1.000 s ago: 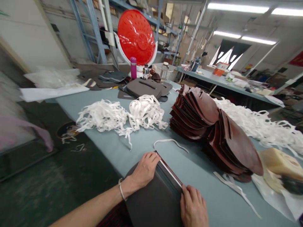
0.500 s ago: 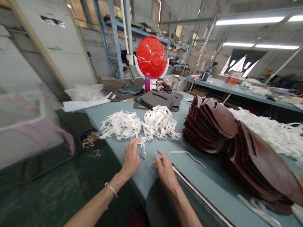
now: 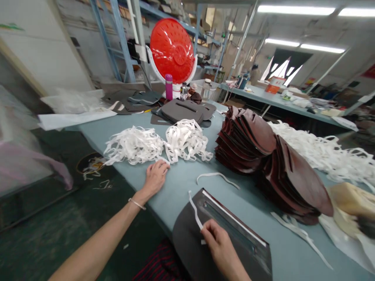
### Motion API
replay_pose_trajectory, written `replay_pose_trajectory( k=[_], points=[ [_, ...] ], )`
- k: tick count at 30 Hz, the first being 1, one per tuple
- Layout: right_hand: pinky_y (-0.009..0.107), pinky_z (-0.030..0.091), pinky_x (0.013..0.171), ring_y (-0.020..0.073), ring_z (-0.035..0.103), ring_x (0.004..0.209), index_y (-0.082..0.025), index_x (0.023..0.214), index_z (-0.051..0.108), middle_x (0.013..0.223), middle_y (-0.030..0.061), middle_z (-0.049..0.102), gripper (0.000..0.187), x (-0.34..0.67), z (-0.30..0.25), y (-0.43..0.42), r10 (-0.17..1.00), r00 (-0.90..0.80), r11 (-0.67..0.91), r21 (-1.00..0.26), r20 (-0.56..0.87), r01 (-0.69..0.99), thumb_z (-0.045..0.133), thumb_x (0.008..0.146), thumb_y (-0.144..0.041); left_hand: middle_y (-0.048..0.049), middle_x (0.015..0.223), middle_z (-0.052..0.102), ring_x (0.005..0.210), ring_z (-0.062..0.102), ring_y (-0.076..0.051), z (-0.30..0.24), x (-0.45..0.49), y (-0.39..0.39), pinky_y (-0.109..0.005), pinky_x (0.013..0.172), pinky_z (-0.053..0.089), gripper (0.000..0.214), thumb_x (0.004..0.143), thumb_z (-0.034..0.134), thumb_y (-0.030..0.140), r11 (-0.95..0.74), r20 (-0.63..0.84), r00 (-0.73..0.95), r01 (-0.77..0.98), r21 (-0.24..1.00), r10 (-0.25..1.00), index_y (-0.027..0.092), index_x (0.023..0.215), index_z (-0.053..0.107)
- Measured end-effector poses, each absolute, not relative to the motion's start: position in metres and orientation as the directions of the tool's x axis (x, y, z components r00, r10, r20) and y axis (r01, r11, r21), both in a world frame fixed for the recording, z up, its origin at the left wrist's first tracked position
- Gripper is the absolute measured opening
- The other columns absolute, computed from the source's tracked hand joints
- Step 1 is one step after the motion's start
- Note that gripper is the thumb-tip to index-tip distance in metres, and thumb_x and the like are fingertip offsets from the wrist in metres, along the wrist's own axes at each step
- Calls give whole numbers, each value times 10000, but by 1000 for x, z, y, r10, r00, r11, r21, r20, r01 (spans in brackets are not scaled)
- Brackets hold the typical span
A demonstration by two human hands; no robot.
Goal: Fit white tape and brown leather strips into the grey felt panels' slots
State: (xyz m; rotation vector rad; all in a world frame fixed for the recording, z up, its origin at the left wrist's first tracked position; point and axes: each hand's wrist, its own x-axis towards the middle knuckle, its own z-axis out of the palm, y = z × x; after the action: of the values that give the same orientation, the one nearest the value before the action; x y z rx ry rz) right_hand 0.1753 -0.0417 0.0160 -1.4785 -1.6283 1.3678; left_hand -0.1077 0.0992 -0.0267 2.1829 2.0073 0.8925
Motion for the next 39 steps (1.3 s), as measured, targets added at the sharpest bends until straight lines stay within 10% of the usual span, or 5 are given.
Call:
replay_pose_trajectory(
  k=[6,10,13,21,39],
  points=[
    [226,322,571,106,394,571,-220,793,435,605,-71,414,281,218,19,-86,934,-119,-265,-876,-337,403,351,953,-436,-157,1278,466,1247,388,-289,9,-44,49,-474,1033,267,381,832,408,94,-99,505,-161,888,448,848,151,1198,496],
    [216,318,584,103,398,616,-204,787,506,663,-55,448,235,212,28,-86,965,-105,-178,-895,-240,408,434,923,-381,-76,1144,581,1211,435,-231,28,19,1,-445,1078,237,265,904,415,206,-624,360,509,641,448,782,205,1137,541],
    [219,328,594,111,424,622,-193,746,545,648,-44,471,253,226,28,-88,976,42,-209,-869,-213,447,459,902,-372,-6,879,631,945,555,-166,26,39,-13,-389,995,320,228,952,379,270,-656,174,708,493,571,684,221,899,596],
    [238,373,623,147,542,645,-206,793,591,679,-9,583,276,280,6,-113,942,287,-316,-744,-173,589,451,880,-427,-18,900,609,859,564,-148,13,26,4,-270,790,414,261,954,342,289,-396,-51,668,498,772,742,211,880,580],
    [241,379,506,149,530,500,-221,726,601,570,-5,598,370,286,-7,-108,836,536,-468,-666,-120,581,460,799,-555,11,652,653,606,591,-119,3,35,36,-221,580,364,153,799,512,221,-43,-229,252,755,654,940,185,723,640]
  ],
)
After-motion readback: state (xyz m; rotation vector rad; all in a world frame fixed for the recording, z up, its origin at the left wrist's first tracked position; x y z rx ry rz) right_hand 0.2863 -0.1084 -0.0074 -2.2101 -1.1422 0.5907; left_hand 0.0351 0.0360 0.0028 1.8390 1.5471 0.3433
